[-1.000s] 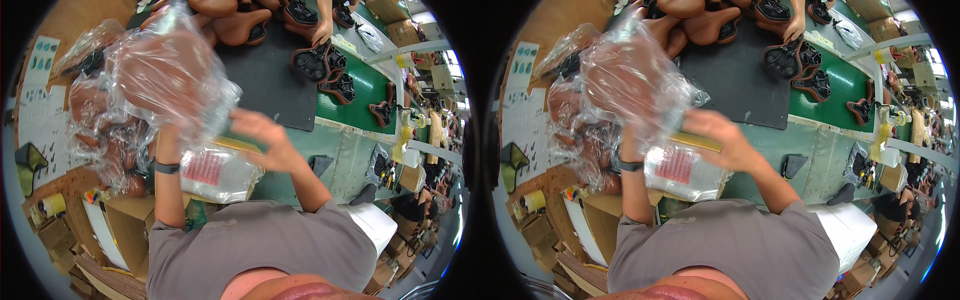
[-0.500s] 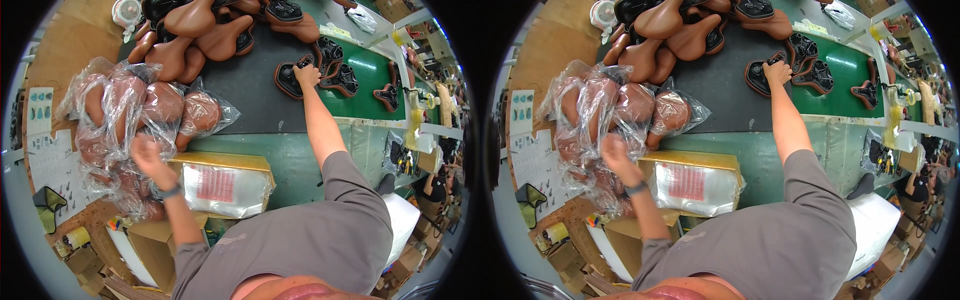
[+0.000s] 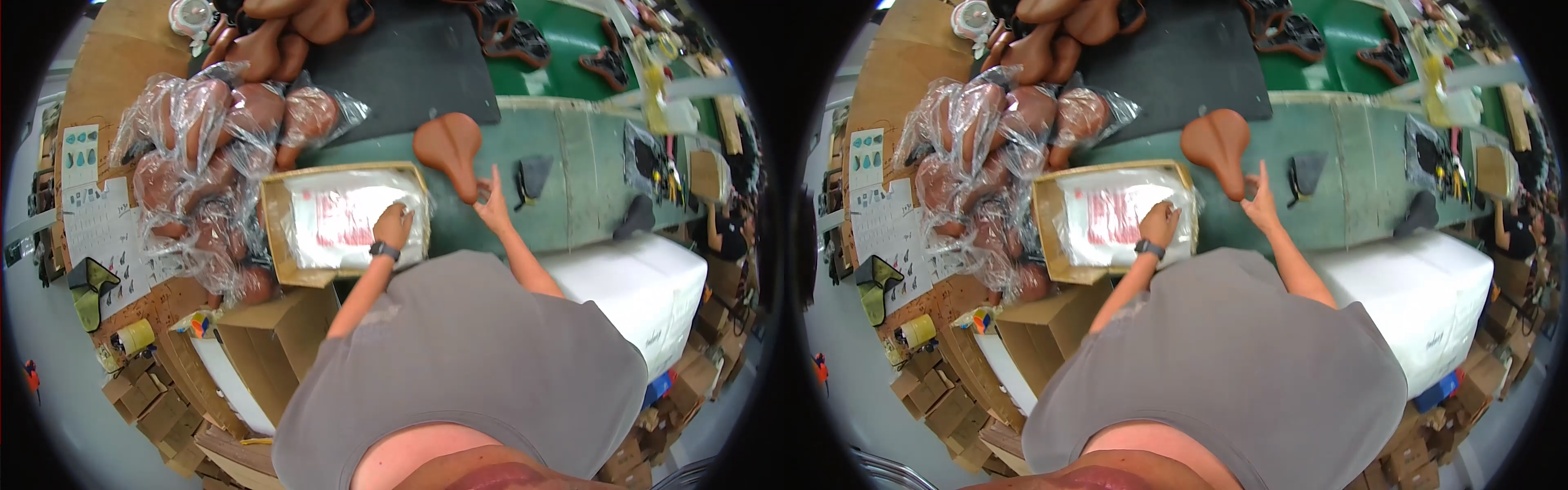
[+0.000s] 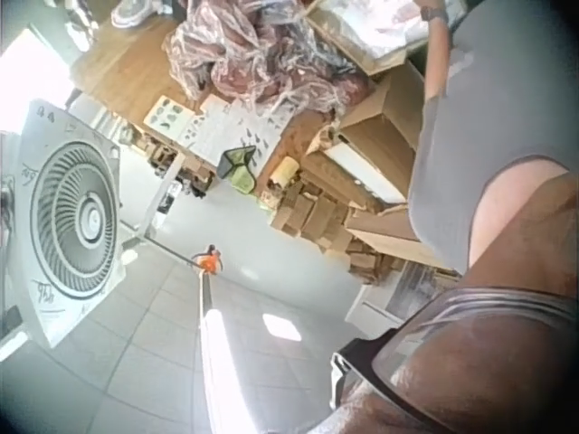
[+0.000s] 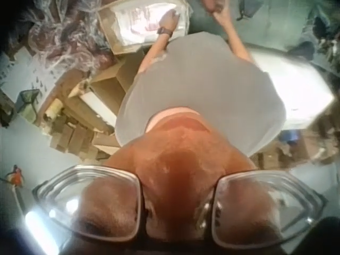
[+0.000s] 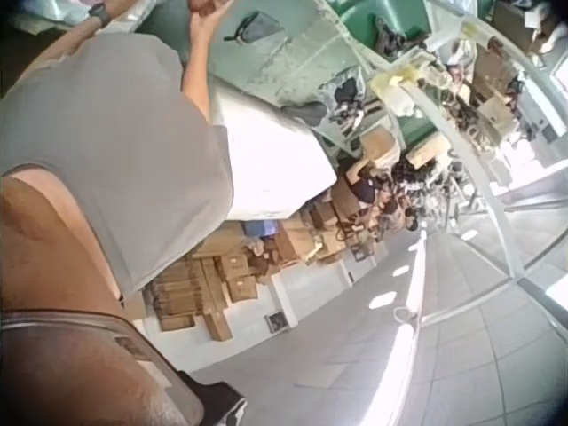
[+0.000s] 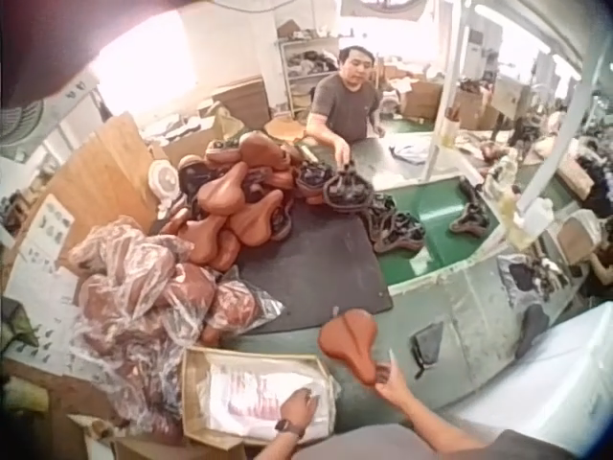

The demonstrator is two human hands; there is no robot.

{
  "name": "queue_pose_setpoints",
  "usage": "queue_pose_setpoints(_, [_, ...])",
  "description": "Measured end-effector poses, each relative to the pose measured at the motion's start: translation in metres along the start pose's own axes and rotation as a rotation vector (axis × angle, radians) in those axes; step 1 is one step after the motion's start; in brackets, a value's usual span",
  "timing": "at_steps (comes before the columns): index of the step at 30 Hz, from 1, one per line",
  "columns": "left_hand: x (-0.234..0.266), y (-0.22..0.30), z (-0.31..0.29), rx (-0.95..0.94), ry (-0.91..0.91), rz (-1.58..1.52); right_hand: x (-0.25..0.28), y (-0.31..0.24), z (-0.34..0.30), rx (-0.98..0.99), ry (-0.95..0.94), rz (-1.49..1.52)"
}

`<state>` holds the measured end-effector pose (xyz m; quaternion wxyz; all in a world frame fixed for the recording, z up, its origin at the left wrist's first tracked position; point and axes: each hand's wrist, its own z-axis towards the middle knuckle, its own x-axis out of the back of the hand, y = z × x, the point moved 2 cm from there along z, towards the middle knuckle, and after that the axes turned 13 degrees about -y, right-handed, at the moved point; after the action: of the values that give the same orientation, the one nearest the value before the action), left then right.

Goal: Packaging bicycle seats by putting them into individual plastic bags and then placing the bagged seats into cardboard boxes.

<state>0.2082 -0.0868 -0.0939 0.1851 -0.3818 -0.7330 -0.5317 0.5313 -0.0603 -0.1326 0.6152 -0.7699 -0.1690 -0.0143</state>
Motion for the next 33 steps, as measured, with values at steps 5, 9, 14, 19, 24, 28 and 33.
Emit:
queue_pose_setpoints(5, [-0.039, -0.06, -0.006, -0.01, -0.168, 0.103, -0.015, 0.016, -0.123, -0.238, -0.029, 0.046])
queue_pose_setpoints(9, [-0.035, -0.079, -0.03, 0.021, -0.019, 0.062, -0.04, 0.024, -0.077, -0.089, 0.218, -0.188])
queue_pose_setpoints(14, [-0.056, -0.042, -0.064, 0.218, -0.234, 0.278, -0.061, -0.016, -0.025, -0.418, 0.128, -0.358])
queue_pose_setpoints(19, [-0.066, -0.071, -0.062, 0.336, -0.225, 0.153, -0.046, -0.045, -0.033, -0.604, 0.021, -0.416])
queue_pose_setpoints(24, [-0.07, -0.098, -0.072, 0.22, 0.051, -0.423, 0.007, -0.005, -0.103, -0.339, 0.018, -0.209])
queue_pose_setpoints(28, [-0.036, -0.123, -0.106, 0.357, 0.321, -1.165, 0.016, -0.065, -0.21, -0.283, -0.43, 1.083])
queue_pose_setpoints(33, [0.026, -0.073, -0.151, 0.222, 0.258, -0.814, -0.015, -0.151, -0.246, -0.19, -0.47, 1.016])
